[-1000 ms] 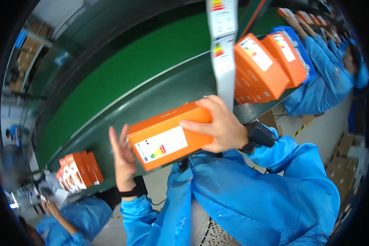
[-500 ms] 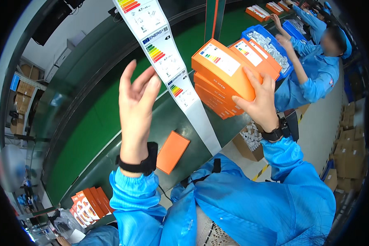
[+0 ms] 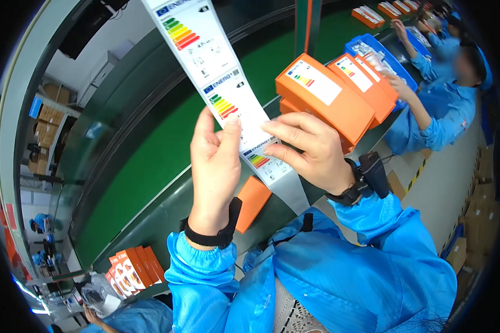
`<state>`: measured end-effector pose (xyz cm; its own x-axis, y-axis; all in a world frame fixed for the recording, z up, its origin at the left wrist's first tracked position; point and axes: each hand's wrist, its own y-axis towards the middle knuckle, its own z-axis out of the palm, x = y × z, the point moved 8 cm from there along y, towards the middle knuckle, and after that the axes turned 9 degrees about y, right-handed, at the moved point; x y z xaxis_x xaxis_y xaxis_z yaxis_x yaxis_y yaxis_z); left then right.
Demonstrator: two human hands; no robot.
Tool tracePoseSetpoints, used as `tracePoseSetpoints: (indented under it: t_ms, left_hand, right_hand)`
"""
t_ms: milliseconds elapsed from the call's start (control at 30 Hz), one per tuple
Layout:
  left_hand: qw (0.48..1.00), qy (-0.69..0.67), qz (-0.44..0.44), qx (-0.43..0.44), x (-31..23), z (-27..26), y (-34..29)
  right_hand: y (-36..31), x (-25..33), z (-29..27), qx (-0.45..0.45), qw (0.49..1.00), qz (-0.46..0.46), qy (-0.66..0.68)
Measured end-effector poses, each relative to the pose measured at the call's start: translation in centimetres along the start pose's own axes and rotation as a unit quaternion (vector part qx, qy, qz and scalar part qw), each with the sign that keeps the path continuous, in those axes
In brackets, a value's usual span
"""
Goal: Applying energy labels to orange product boxes on a conveyor belt.
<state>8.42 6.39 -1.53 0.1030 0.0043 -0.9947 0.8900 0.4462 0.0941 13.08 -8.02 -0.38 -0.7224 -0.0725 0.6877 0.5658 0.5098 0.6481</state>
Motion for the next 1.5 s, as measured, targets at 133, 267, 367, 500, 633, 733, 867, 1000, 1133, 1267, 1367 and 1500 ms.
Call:
tracePoseSetpoints:
  t_ms: [133, 267, 367, 500, 633, 733, 867, 1000, 1133, 1267, 1367, 1500]
  left_hand:
    - [0.998, -0.039, -0.056, -0.008, 1.5, -1.1, -1.1]
    - [0.991, -0.087, -0.092, -0.051, 3.3, -2.1, -1.6]
    - [0.986, -0.073, -0.105, -0.112, 5.9, -4.0, -1.3]
    - [0.978, -0.047, -0.068, -0.189, 9.2, -7.2, -1.3]
    - [0.951, 0.231, -0.073, -0.192, 10.8, -9.0, -4.3]
    - [0.963, 0.209, 0.01, -0.172, 8.9, -8.9, -7.7]
    - [0.975, 0.213, -0.061, -0.029, 10.3, -8.1, -11.4]
    - [0.972, -0.024, -0.105, -0.21, 13.8, -12.0, -14.7]
    - [0.947, -0.061, -0.175, -0.264, 17.5, -14.7, -18.1]
    - [0.904, 0.298, -0.193, -0.24, 22.0, -17.4, -21.8]
    - [0.9, 0.359, -0.213, -0.126, 26.4, -15.9, -23.5]
    - [0.902, 0.353, -0.223, -0.111, 29.0, -15.2, -24.1]
  right_hand:
    - [-0.8, 0.6, 1.2, -0.028, 0.996, -0.087, -0.02]
    - [-1.5, 2.5, 1.5, -0.032, 0.976, -0.205, -0.063]
    - [-2.2, 4.7, 0.3, -0.037, 0.974, -0.221, 0.03]
    - [-2.0, 5.9, -2.2, -0.173, 0.928, -0.179, 0.279]
    - [-0.3, 4.0, 4.4, 0.17, 0.982, 0.036, 0.076]
    - [-2.4, 0.7, 9.5, 0.285, 0.947, 0.12, 0.083]
    - [-5.2, -1.2, 13.2, 0.361, 0.911, 0.167, 0.114]
    - [-6.8, -4.0, 14.3, 0.211, 0.945, 0.224, 0.114]
    - [-12.6, -8.6, 18.9, 0.275, 0.819, 0.422, 0.276]
    - [-16.1, -11.7, 21.6, 0.29, 0.825, 0.449, 0.184]
    - [-19.0, -12.7, 23.5, 0.359, 0.807, 0.448, 0.138]
    - [-22.6, -14.7, 24.8, 0.354, 0.804, 0.459, 0.131]
